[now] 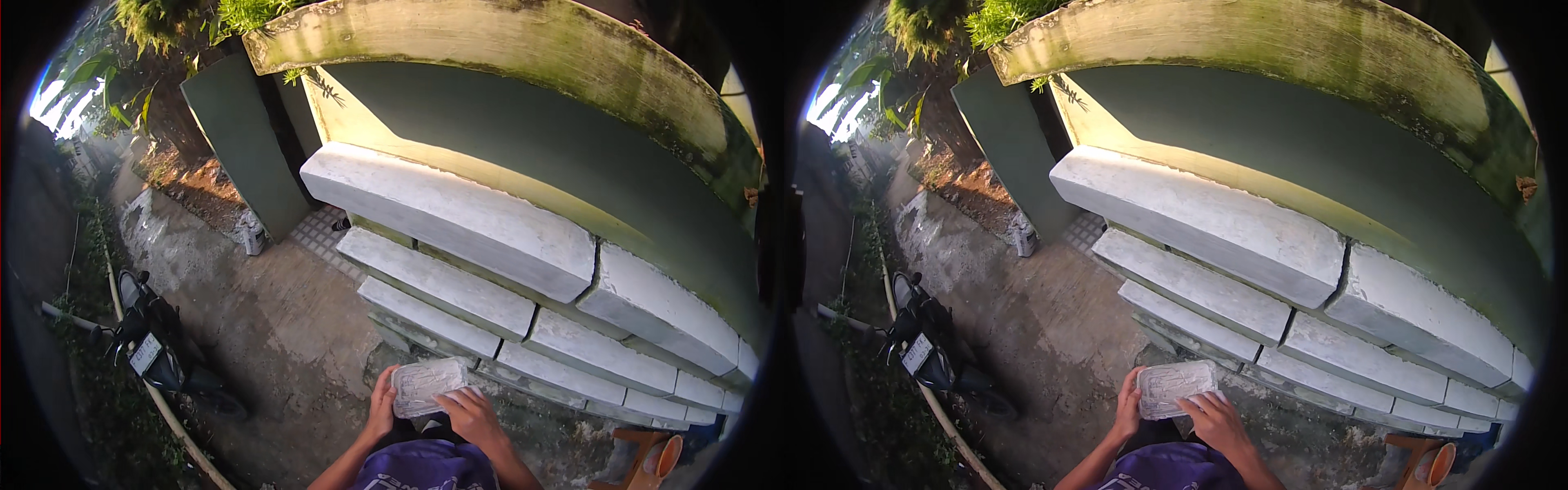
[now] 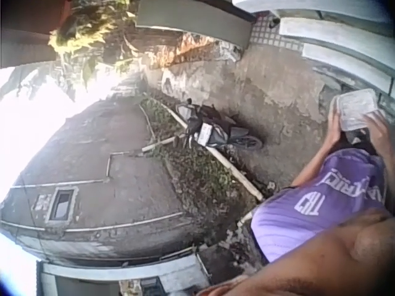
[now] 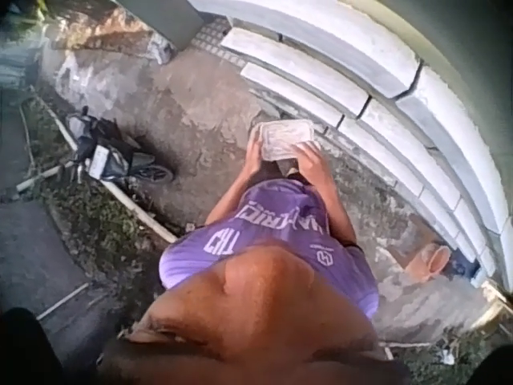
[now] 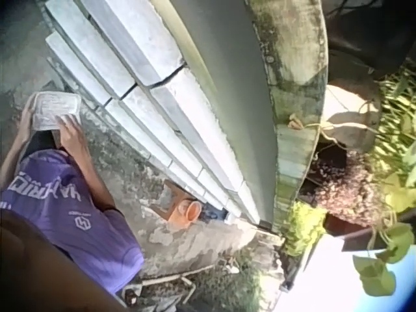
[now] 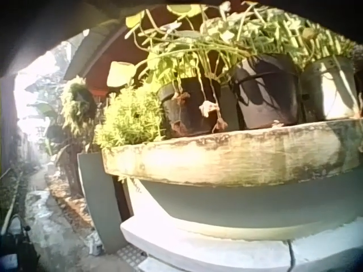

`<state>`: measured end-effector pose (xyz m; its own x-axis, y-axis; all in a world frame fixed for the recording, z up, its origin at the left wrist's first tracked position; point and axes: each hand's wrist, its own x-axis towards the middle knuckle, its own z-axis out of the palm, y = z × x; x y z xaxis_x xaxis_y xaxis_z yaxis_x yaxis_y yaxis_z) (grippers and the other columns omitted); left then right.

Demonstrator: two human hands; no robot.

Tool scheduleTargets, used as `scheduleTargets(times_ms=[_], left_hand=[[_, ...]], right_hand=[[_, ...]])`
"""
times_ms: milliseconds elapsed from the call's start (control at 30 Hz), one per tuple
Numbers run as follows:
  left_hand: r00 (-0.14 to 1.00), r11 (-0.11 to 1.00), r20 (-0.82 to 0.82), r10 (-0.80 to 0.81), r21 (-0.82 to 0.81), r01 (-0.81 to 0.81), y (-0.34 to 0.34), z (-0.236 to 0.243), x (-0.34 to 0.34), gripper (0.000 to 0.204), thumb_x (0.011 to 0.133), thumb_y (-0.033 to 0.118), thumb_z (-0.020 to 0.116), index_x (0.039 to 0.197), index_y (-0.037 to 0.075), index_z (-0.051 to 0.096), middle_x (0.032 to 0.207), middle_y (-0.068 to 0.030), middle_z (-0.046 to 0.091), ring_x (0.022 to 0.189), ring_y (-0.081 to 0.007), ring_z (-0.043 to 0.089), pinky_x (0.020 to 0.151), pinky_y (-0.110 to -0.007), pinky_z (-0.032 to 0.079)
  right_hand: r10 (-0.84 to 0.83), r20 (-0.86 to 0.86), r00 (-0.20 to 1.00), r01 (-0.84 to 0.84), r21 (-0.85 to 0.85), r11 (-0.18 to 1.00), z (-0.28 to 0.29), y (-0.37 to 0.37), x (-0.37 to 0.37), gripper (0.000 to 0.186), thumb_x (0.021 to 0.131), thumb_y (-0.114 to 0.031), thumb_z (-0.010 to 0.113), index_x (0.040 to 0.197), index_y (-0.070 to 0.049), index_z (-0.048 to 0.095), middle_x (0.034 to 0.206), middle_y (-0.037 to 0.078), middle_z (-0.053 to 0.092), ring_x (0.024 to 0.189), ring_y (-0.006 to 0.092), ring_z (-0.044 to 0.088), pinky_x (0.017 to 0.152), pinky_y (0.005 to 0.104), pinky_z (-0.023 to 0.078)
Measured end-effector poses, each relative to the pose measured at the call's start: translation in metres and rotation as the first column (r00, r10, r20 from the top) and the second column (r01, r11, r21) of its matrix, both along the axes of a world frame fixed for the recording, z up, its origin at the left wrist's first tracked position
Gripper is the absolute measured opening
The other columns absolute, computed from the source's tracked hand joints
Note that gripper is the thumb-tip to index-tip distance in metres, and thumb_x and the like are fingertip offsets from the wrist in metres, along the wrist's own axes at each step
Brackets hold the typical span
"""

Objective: Applying white wall putty to the horizontal grooves of a brick wall using a putty knife.

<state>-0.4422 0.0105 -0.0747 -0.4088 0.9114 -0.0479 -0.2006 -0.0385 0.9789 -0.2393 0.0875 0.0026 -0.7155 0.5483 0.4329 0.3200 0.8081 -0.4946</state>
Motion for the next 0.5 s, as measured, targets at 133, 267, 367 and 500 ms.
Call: scheduleTargets(times_ms=[133,267,367,500], left_hand=[[0.996,0.997,0.039,-0.077,-0.025,0.078,0.018,0.007,-0.006,0.048,0.100,0.014,0.041,0.148,0.007,0.036,0.122,-0.0128,0.060,0.108,-0.0158,0.057,0.094,-0.029,0.044],[0.982,0.986,0.088,-0.165,0.033,0.162,0.037,0.006,-0.013,0.049,0.101,0.012,0.041,0.149,0.007,0.035,0.127,-0.0125,0.058,0.115,-0.0173,0.055,0.100,-0.030,0.041],[0.955,0.964,0.135,-0.264,0.041,0.261,0.050,0.009,-0.027,0.049,0.101,0.013,0.042,0.149,0.007,0.035,0.132,-0.0120,0.055,0.119,-0.0174,0.053,0.103,-0.030,0.039],[0.923,0.928,0.094,-0.373,0.030,0.372,0.059,0.007,-0.054,0.050,0.100,0.014,0.043,0.147,0.004,0.036,0.133,-0.0129,0.054,0.121,-0.0187,0.052,0.104,-0.031,0.038]], right_hand=[[-0.079,-0.032,0.996,0.079,-0.005,0.997,0.011,0.017,-0.004,0.034,0.070,0.003,0.065,0.102,-0.005,0.072,0.089,0.008,0.066,0.083,0.0283,0.063,0.073,0.0386,0.050],[-0.166,-0.055,0.985,0.164,-0.033,0.986,0.013,0.021,-0.008,0.032,0.072,0.004,0.063,0.102,-0.004,0.071,0.090,0.010,0.066,0.084,0.0312,0.063,0.075,0.0418,0.049],[-0.262,-0.055,0.964,0.260,-0.033,0.965,0.012,0.017,-0.020,0.033,0.072,0.005,0.062,0.102,-0.004,0.071,0.090,0.011,0.067,0.084,0.0327,0.063,0.075,0.0436,0.048],[-0.405,-0.004,0.914,0.404,-0.034,0.914,0.006,0.008,-0.047,0.033,0.072,0.006,0.060,0.102,-0.004,0.070,0.094,0.012,0.069,0.087,0.0335,0.065,0.078,0.0445,0.050]])
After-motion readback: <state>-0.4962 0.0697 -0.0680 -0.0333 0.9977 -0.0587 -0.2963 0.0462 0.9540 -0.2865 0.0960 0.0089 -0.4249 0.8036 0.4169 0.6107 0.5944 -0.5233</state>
